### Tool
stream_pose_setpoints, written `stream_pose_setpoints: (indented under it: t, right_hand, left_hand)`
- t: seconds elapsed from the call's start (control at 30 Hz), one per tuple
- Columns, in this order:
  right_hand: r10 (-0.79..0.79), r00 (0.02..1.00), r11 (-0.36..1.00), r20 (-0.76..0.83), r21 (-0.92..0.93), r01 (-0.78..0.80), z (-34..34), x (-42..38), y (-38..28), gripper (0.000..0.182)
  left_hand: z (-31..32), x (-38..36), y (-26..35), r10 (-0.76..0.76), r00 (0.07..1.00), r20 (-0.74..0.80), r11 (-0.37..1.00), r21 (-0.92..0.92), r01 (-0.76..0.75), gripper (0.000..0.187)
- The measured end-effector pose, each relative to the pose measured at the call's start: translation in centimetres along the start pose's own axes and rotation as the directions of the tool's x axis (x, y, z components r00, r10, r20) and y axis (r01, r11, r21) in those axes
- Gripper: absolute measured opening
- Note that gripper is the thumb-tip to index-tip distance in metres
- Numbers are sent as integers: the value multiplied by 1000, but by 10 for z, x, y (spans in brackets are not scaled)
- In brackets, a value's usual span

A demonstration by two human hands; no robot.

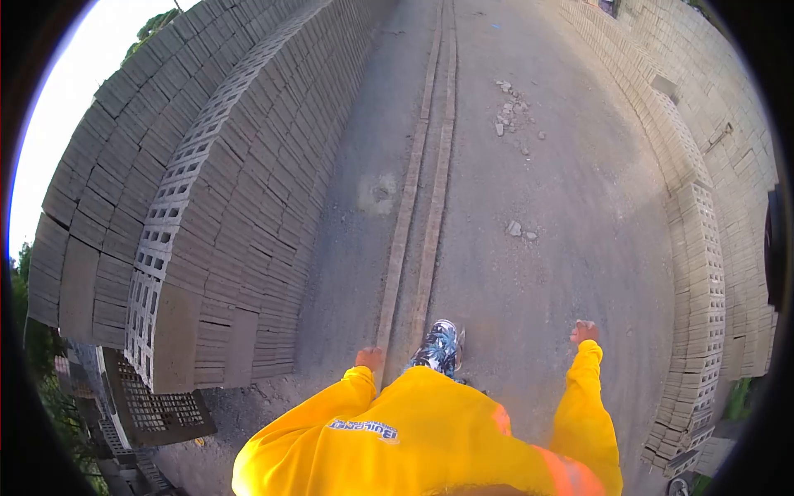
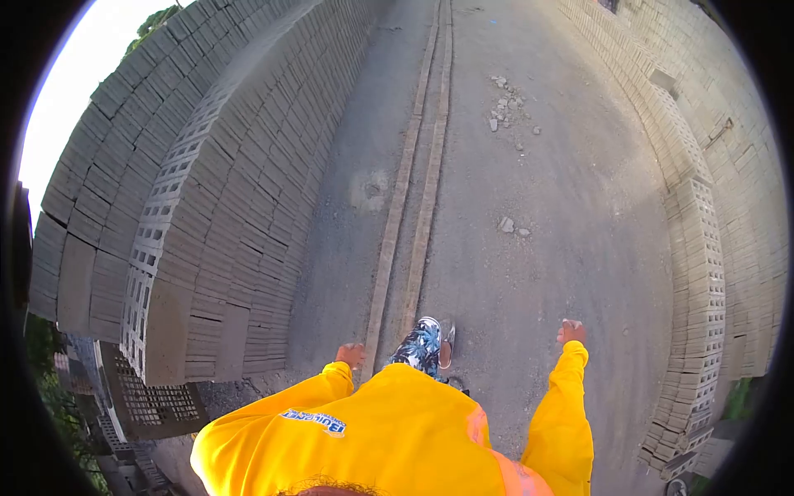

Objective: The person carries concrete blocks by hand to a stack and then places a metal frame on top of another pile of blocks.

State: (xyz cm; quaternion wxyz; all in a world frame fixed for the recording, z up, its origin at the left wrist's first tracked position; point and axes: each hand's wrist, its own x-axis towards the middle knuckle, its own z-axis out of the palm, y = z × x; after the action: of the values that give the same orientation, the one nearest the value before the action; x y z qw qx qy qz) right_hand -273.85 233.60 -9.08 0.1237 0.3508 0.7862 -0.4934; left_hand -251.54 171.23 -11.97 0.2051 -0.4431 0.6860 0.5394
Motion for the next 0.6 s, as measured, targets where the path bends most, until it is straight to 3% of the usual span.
stream_pose_setpoints:
  t: [0.1,0.13,0.17,0.23,0.27,0.3,0.33,0.37,0.4,0.5,0.53,0.6]
  right_hand:
    - [-22,999,1000,23,-22,22,58,86,-109,32]
    - [-69,993,996,93,-41,73,84,115,-132,34]
    - [-104,981,991,164,-66,116,102,134,-142,35]
    - [-24,968,977,250,-199,75,136,159,-172,33]
    - [52,955,991,294,-131,-14,147,172,-172,30]
    - [203,915,969,348,-205,-137,150,177,-183,35]
    - [349,851,924,392,-295,-243,152,182,-194,40]
    - [454,809,884,374,-302,-357,157,205,-189,40]
    - [531,770,845,352,-289,-451,162,220,-192,41]
    - [537,782,843,317,-228,-487,168,259,-246,42]
    - [538,783,843,313,-224,-489,172,280,-266,43]
    - [548,778,836,309,-240,-493,184,327,-304,44]
  left_hand:
    - [15,88,8,-120,986,113,898,436,59,39]
    - [20,80,49,-300,943,145,914,326,240,40]
    - [27,93,63,-262,956,129,884,430,184,42]
    - [40,157,145,-14,990,141,696,712,-92,38]
    - [49,172,173,125,971,203,477,846,-238,33]
    - [59,179,190,227,928,296,216,914,-344,28]
    - [70,222,229,32,974,225,443,870,-216,29]
    - [85,267,265,61,956,287,556,786,-272,28]
    - [91,294,317,102,961,257,565,780,-269,29]
    - [123,354,501,321,947,33,738,618,-272,34]
    - [137,368,567,365,930,-46,802,523,-289,35]
    - [166,440,657,314,949,28,942,114,-315,39]
